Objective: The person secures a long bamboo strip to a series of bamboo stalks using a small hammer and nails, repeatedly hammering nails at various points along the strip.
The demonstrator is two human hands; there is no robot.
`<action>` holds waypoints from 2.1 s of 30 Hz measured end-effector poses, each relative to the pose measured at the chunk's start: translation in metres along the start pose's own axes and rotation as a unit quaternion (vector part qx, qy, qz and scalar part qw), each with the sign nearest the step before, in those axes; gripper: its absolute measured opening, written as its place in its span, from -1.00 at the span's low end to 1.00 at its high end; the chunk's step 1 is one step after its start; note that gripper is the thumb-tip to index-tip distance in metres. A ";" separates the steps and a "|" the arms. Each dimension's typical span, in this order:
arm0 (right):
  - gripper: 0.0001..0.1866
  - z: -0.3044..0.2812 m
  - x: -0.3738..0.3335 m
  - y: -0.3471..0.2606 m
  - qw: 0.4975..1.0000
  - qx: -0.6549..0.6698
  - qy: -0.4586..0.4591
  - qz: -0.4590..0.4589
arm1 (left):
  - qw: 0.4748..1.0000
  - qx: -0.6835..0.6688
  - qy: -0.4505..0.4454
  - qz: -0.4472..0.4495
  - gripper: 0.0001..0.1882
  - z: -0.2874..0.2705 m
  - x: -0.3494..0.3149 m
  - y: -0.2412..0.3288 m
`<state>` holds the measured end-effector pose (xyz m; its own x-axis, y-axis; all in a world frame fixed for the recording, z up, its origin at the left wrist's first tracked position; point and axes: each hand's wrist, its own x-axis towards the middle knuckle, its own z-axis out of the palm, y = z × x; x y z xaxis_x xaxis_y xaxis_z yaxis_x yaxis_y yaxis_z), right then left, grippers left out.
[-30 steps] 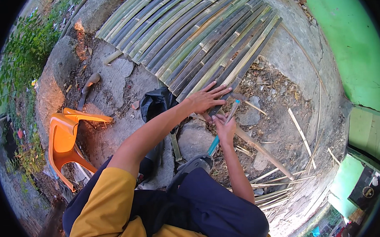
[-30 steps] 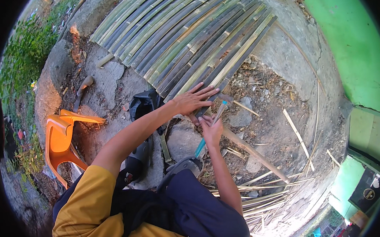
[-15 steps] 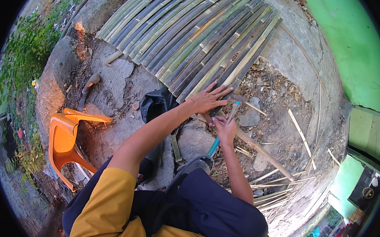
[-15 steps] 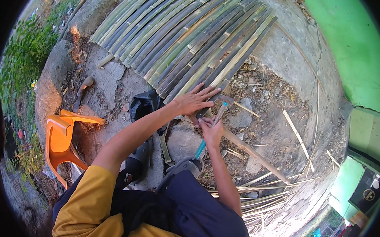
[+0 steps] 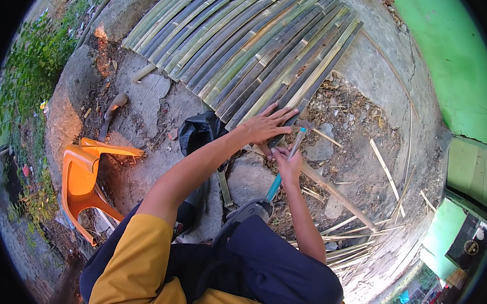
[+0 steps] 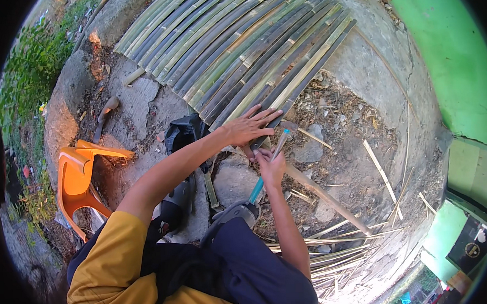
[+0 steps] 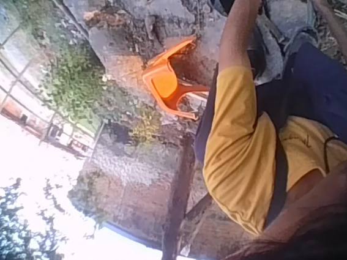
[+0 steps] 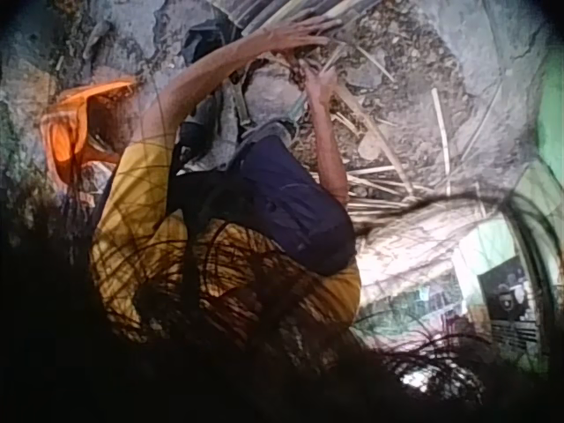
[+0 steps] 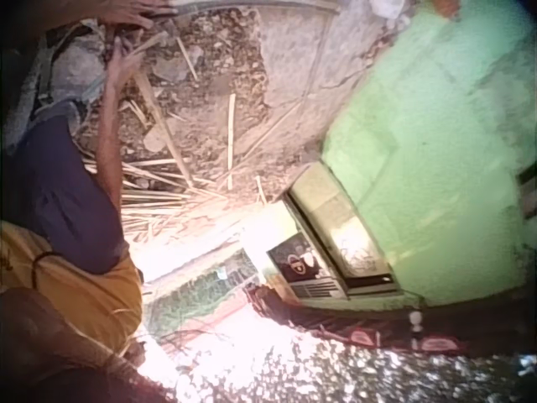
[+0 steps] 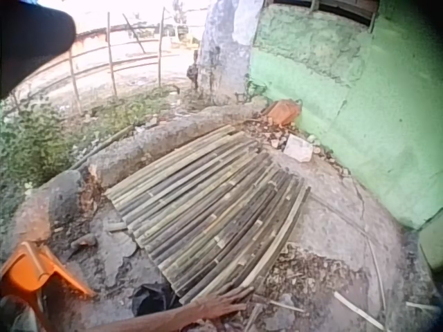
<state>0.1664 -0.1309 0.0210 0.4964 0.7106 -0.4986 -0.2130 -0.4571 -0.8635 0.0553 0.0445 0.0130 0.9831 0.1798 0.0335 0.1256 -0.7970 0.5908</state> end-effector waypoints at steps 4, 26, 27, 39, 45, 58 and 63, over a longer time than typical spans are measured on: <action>-0.49 0.002 -0.002 -0.007 0.999 -0.006 0.002 0.034 | 1.000 0.002 0.001 0.000 0.10 0.000 -0.001 0.000; -0.75 -0.032 -0.084 -0.018 0.915 -0.368 -0.028 -0.163 | 1.000 -0.006 -0.017 -0.016 0.06 -0.005 -0.001 0.002; -0.75 -0.028 -0.084 -0.019 0.912 -0.375 -0.035 -0.160 | 1.000 -0.005 -0.012 -0.015 0.07 -0.004 -0.003 0.001; -0.68 -0.026 -0.075 -0.020 0.894 -0.397 -0.062 -0.197 | 1.000 -0.006 -0.009 -0.005 0.05 -0.004 -0.004 0.004; -0.67 -0.021 -0.081 -0.032 0.887 -0.407 -0.048 -0.215 | 1.000 0.011 -0.011 -0.015 0.06 0.000 -0.008 -0.002; -0.71 -0.018 -0.086 -0.050 0.893 -0.395 -0.028 -0.215 | 1.000 0.027 0.005 -0.004 0.00 0.003 -0.010 -0.004; -0.72 -0.025 -0.079 -0.043 0.869 -0.479 -0.062 -0.105 | 1.000 0.015 -0.002 -0.018 -0.08 -0.003 -0.006 0.007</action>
<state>0.1573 -0.1806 0.0988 0.3323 0.8575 -0.3928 0.6991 -0.5035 -0.5077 0.0503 0.0397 0.0196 0.9782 0.2076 0.0096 0.1656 -0.8066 0.5674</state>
